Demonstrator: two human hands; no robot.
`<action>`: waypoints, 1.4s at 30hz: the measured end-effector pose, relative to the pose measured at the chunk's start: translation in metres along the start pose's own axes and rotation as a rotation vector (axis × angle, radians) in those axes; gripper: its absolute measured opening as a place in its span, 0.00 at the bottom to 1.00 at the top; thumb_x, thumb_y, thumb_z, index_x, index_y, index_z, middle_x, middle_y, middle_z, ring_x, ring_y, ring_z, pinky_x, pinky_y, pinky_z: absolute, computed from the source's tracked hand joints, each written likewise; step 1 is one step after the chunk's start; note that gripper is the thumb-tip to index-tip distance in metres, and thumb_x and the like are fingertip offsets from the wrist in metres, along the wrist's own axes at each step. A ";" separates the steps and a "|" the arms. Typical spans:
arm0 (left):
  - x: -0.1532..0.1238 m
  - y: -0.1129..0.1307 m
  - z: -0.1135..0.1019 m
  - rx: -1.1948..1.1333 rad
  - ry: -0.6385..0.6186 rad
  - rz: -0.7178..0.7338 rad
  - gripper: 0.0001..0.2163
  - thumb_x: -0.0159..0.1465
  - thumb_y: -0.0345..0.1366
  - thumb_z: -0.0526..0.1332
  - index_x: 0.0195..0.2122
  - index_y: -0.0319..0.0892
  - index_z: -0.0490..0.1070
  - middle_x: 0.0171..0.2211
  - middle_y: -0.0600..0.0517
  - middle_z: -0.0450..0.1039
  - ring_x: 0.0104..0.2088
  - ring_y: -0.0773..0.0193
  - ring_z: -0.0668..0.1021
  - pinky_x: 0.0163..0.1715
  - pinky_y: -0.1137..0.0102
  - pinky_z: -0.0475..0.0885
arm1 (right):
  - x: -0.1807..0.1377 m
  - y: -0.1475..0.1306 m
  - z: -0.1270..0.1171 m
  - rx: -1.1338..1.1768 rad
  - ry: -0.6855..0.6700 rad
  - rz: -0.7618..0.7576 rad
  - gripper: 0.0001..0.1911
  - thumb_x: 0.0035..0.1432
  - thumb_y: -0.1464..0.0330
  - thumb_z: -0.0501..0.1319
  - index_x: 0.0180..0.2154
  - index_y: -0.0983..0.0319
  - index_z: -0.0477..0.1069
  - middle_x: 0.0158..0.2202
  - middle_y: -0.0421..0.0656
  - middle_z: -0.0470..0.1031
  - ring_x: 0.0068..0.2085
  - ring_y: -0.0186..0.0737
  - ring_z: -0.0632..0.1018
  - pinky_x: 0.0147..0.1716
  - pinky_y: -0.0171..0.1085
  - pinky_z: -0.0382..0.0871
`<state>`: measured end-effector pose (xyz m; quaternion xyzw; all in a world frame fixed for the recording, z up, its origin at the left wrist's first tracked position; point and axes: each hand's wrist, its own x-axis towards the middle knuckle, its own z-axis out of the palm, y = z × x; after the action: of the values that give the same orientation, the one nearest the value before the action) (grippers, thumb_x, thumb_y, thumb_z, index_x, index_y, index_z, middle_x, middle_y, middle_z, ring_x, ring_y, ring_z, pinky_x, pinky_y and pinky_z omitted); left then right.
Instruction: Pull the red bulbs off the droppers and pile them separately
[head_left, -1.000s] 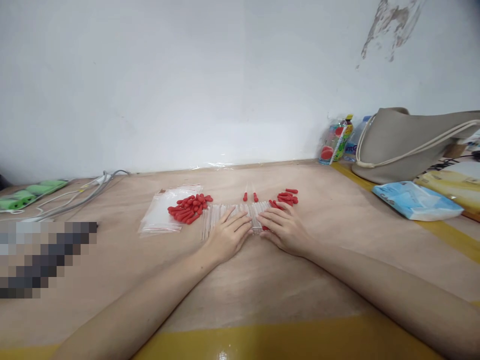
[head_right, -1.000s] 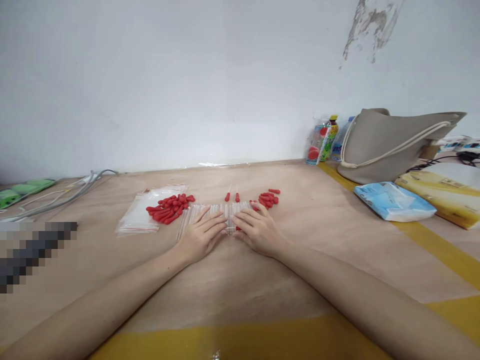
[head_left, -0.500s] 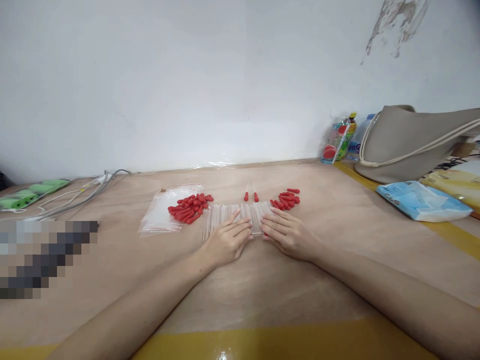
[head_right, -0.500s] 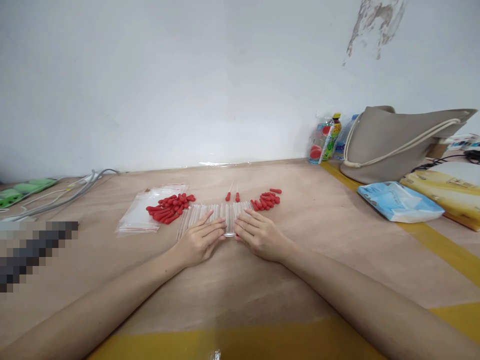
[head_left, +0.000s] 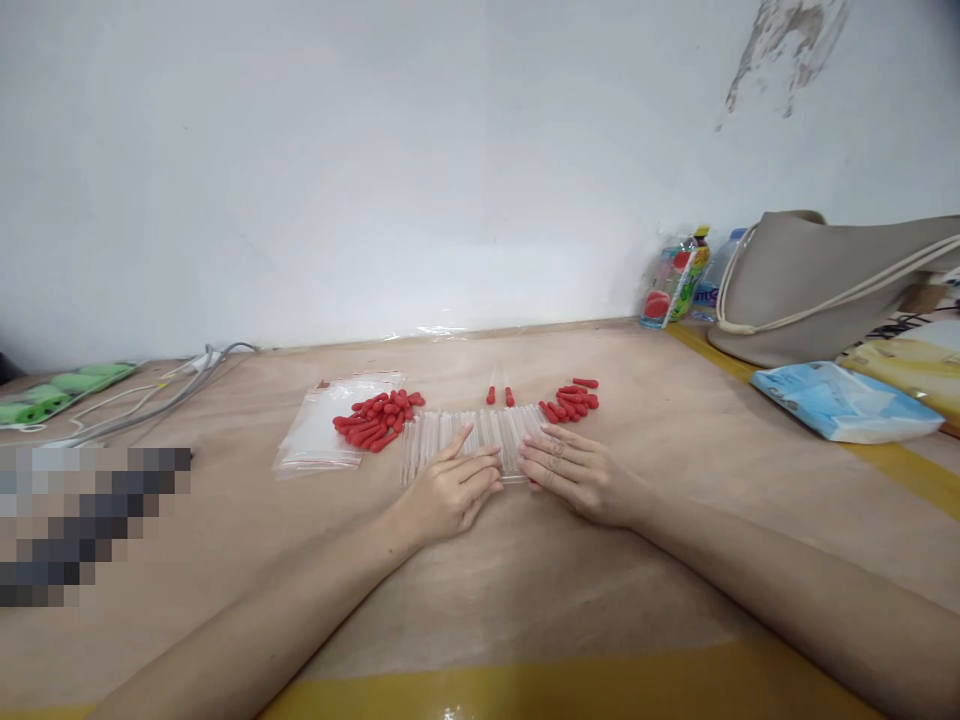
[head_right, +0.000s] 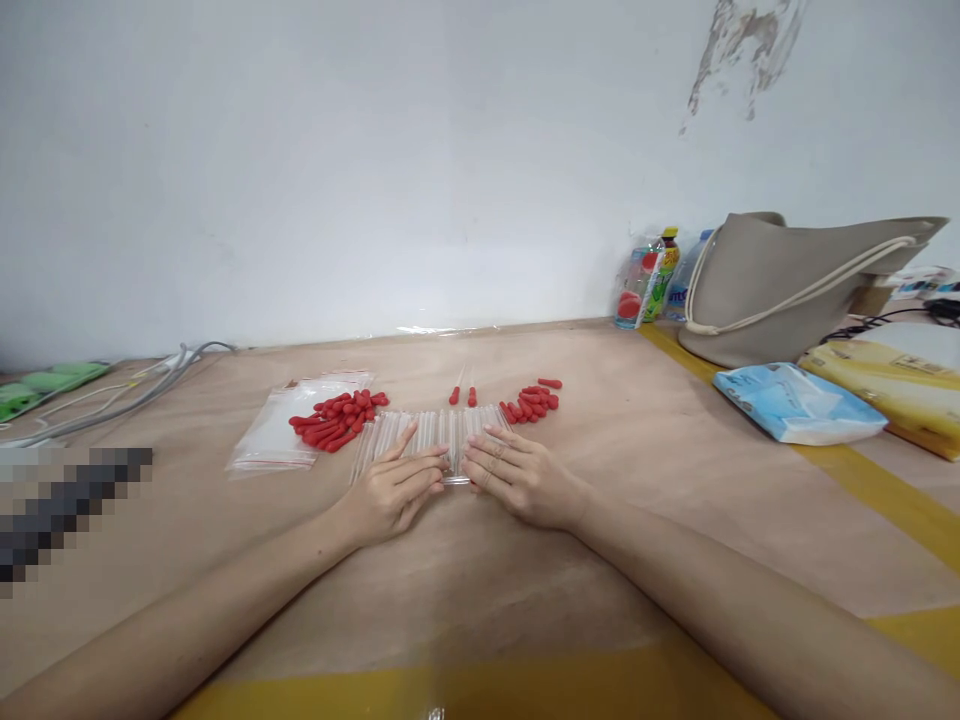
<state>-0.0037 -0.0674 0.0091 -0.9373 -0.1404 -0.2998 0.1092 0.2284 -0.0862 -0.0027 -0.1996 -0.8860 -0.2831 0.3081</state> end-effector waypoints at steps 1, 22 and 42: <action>0.000 0.000 -0.001 -0.009 -0.004 -0.001 0.07 0.62 0.27 0.52 0.37 0.38 0.68 0.37 0.50 0.76 0.49 0.64 0.73 0.61 0.56 0.48 | 0.001 0.000 -0.002 -0.010 -0.006 -0.016 0.13 0.58 0.73 0.54 0.45 0.66 0.69 0.47 0.47 0.72 0.53 0.41 0.68 0.55 0.46 0.62; -0.008 -0.030 0.004 0.169 0.191 -0.322 0.11 0.62 0.28 0.50 0.45 0.39 0.67 0.30 0.50 0.62 0.28 0.68 0.68 0.26 0.74 0.68 | -0.019 0.028 -0.003 0.011 0.203 0.501 0.14 0.56 0.69 0.56 0.46 0.58 0.70 0.32 0.44 0.70 0.32 0.34 0.72 0.31 0.34 0.69; 0.014 -0.026 0.022 0.050 0.034 -0.212 0.14 0.61 0.40 0.56 0.43 0.37 0.66 0.35 0.46 0.71 0.35 0.62 0.74 0.36 0.68 0.71 | -0.018 0.129 0.013 0.284 0.027 1.343 0.14 0.44 0.61 0.62 0.30 0.64 0.69 0.27 0.43 0.73 0.28 0.35 0.72 0.27 0.34 0.65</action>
<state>0.0103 -0.0337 0.0030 -0.9088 -0.2445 -0.3221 0.1025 0.3033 0.0167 0.0257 -0.6597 -0.5949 0.0859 0.4511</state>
